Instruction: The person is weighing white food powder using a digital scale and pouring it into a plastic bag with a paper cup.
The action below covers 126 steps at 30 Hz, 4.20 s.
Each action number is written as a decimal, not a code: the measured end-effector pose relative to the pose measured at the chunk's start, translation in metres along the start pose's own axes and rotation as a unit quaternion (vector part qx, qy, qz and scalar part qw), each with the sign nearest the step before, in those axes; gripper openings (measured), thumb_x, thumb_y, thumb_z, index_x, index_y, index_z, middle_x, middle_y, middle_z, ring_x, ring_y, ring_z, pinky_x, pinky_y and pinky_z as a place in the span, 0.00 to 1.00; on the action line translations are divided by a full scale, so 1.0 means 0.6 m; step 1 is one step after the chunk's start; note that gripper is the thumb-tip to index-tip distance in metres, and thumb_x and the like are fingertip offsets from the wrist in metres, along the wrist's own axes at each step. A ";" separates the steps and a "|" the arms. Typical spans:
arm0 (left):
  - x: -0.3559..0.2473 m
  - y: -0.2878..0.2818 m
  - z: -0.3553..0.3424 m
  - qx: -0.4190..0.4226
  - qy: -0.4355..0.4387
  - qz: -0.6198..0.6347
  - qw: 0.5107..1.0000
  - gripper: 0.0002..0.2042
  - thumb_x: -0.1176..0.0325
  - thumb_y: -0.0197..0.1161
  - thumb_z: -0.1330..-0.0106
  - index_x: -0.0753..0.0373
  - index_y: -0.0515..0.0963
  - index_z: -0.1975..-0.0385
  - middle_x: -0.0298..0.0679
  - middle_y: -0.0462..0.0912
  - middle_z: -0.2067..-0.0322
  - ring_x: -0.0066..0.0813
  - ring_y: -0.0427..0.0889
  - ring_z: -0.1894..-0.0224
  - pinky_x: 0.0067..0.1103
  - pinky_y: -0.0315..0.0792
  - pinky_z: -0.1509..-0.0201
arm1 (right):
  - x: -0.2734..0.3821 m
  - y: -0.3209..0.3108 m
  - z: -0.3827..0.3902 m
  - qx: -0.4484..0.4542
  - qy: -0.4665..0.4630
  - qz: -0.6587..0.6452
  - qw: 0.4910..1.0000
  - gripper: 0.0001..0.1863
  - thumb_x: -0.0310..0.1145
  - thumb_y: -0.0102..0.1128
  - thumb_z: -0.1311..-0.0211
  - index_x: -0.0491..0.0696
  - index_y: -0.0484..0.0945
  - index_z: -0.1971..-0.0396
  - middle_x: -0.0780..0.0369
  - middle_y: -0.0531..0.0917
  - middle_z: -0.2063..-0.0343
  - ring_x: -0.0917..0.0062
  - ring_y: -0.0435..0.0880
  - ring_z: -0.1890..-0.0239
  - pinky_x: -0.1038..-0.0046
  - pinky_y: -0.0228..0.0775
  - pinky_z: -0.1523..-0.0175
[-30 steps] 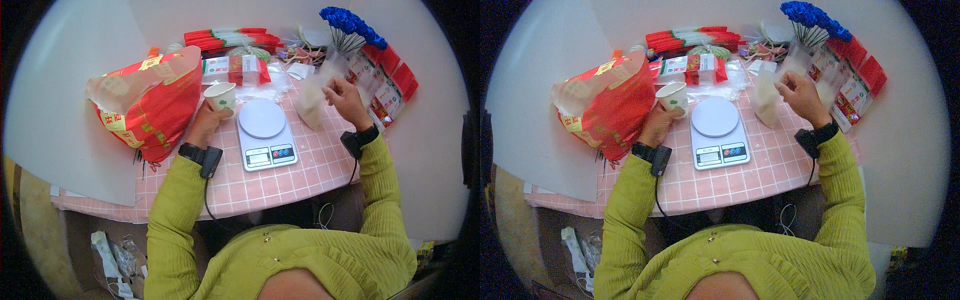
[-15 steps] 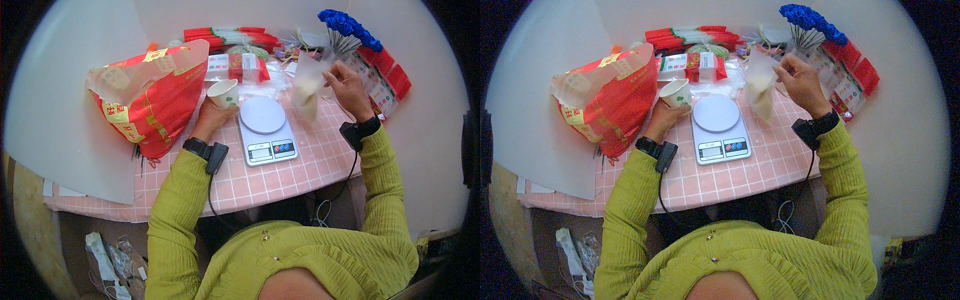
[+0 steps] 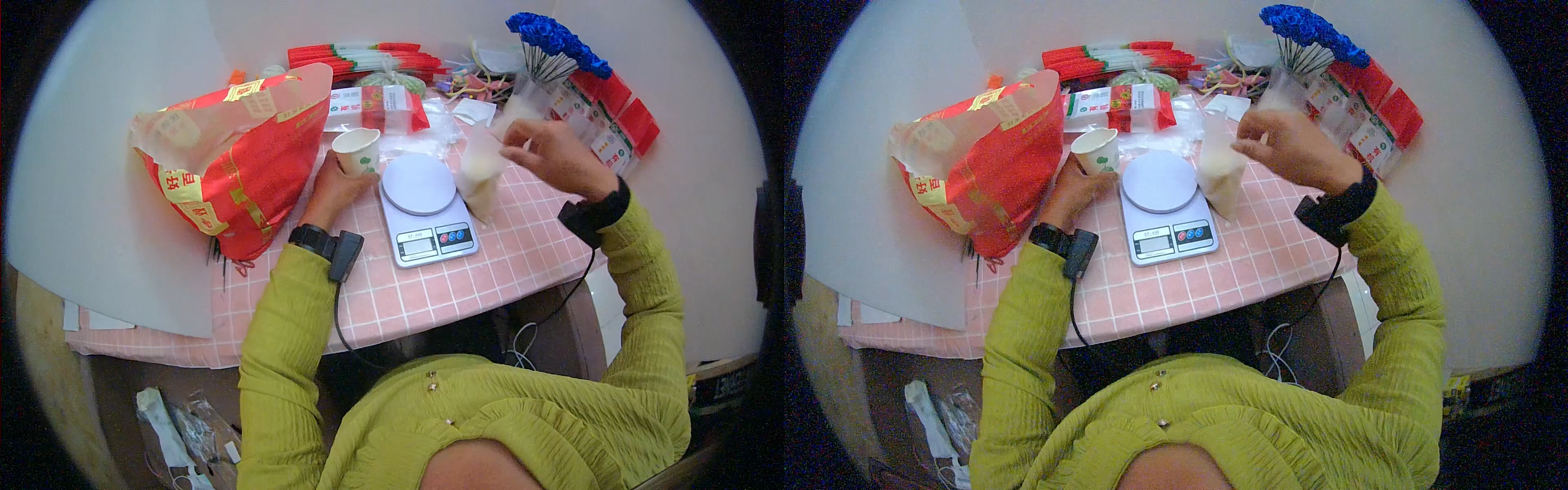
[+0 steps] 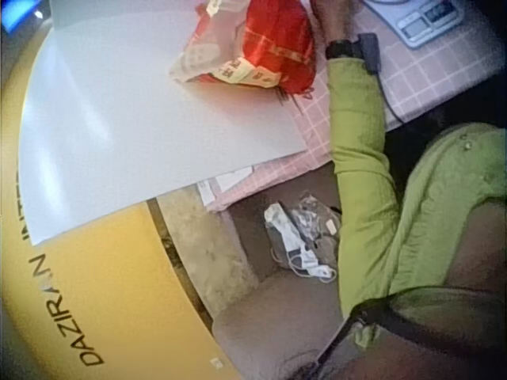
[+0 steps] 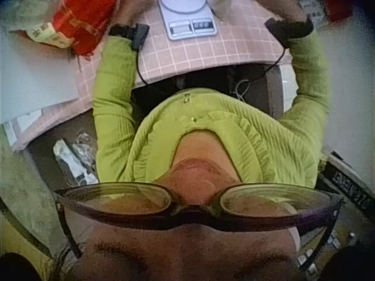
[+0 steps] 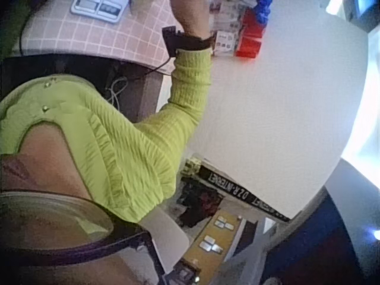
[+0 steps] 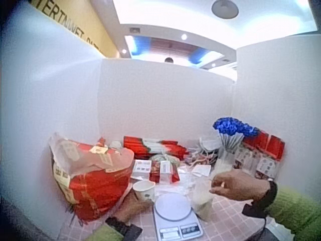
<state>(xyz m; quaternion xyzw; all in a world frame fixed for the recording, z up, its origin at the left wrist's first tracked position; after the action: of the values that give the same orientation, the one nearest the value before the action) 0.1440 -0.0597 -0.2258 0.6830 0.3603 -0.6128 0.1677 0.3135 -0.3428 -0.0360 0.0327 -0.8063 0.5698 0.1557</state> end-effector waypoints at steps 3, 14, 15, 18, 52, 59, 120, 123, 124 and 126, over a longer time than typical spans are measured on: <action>0.003 -0.006 0.002 -0.015 -0.001 -0.022 1.000 0.35 0.68 0.78 0.52 0.69 0.69 0.44 0.47 0.81 0.49 0.35 0.82 0.49 0.27 0.77 0.47 | -0.001 -0.062 -0.015 -0.099 -0.030 0.023 0.994 0.10 0.37 0.64 0.35 0.46 0.81 0.62 0.62 0.83 0.74 0.78 0.80 0.73 0.74 0.73 0.66; -0.030 -0.002 0.018 0.046 -0.043 0.044 0.997 0.34 0.74 0.76 0.53 0.66 0.69 0.43 0.42 0.80 0.49 0.30 0.81 0.49 0.25 0.76 0.47 | -0.216 -0.002 -0.102 -0.138 0.074 0.030 0.987 0.11 0.37 0.64 0.39 0.46 0.84 0.63 0.56 0.86 0.66 0.63 0.85 0.62 0.65 0.76 0.54; -0.025 -0.005 0.016 0.035 -0.024 0.049 0.998 0.34 0.73 0.76 0.52 0.66 0.69 0.43 0.42 0.80 0.49 0.30 0.80 0.48 0.25 0.76 0.45 | -0.233 0.024 -0.114 -0.119 0.081 0.037 0.989 0.10 0.36 0.64 0.40 0.47 0.85 0.63 0.56 0.86 0.66 0.61 0.85 0.61 0.63 0.76 0.54; -0.042 -0.013 0.022 0.018 0.015 0.045 0.999 0.34 0.72 0.76 0.50 0.65 0.67 0.41 0.42 0.78 0.46 0.31 0.78 0.44 0.27 0.73 0.40 | -0.259 0.088 -0.147 -0.089 0.067 0.044 0.993 0.11 0.34 0.63 0.41 0.46 0.84 0.60 0.53 0.85 0.64 0.57 0.84 0.59 0.61 0.75 0.52; -0.158 0.006 0.083 -0.223 0.330 -0.197 0.896 0.16 0.73 0.63 0.36 0.66 0.75 0.49 0.50 0.78 0.49 0.47 0.75 0.43 0.34 0.67 0.37 | -0.161 0.013 -0.005 -0.214 0.139 -0.623 0.739 0.13 0.31 0.59 0.31 0.42 0.74 0.51 0.57 0.82 0.58 0.76 0.85 0.60 0.77 0.79 0.53; -0.247 0.061 0.132 -0.083 0.255 -0.006 0.963 0.10 0.67 0.62 0.30 0.68 0.82 0.69 0.36 0.81 0.76 0.20 0.77 0.75 0.19 0.71 0.71 | -0.012 0.003 0.076 -0.110 0.151 -0.583 0.791 0.13 0.33 0.63 0.33 0.43 0.76 0.54 0.65 0.83 0.74 0.87 0.77 0.83 0.84 0.69 0.79; -0.333 0.025 0.236 -0.048 0.523 0.130 0.841 0.07 0.59 0.64 0.41 0.50 0.78 0.78 0.23 0.74 0.79 0.19 0.71 0.71 0.22 0.64 0.60 | 0.077 -0.026 0.193 0.063 -0.153 -0.377 0.911 0.12 0.32 0.79 0.59 0.59 0.85 0.73 0.69 0.88 0.62 0.83 0.83 0.63 0.81 0.70 0.67; -0.320 -0.031 0.240 -0.057 0.529 0.139 0.835 0.07 0.58 0.64 0.41 0.50 0.78 0.78 0.23 0.74 0.79 0.19 0.71 0.71 0.22 0.64 0.60 | 0.060 -0.004 0.236 0.023 -0.289 -0.415 0.862 0.07 0.27 0.70 0.48 0.47 0.84 0.67 0.61 0.87 0.67 0.78 0.83 0.67 0.77 0.73 0.66; -0.312 -0.050 0.257 -0.057 0.529 0.150 0.834 0.07 0.58 0.64 0.41 0.50 0.78 0.78 0.23 0.74 0.79 0.19 0.71 0.71 0.22 0.64 0.60 | 0.052 0.001 0.252 0.010 -0.326 -0.423 0.845 0.07 0.25 0.67 0.44 0.43 0.83 0.65 0.58 0.87 0.68 0.76 0.83 0.68 0.76 0.74 0.65; -0.312 -0.092 0.308 -0.064 0.529 0.151 0.832 0.08 0.58 0.64 0.41 0.50 0.78 0.78 0.23 0.74 0.79 0.19 0.71 0.71 0.22 0.64 0.60 | 0.045 -0.004 0.282 0.000 -0.368 -0.434 0.822 0.07 0.24 0.64 0.40 0.39 0.83 0.63 0.55 0.86 0.69 0.74 0.84 0.70 0.74 0.75 0.64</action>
<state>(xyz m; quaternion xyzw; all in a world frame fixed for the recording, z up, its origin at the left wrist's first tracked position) -0.0252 -0.1995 -0.0706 0.9367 0.3246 -0.1001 0.0852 0.2522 -0.4977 -0.0771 0.5863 -0.7061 0.3892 0.0786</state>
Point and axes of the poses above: each hand's wrist, its own z-axis away from the middle knuckle, its own y-axis out of the palm, x = y × z, the point moved 3 cm from there along -z, towards the middle knuckle
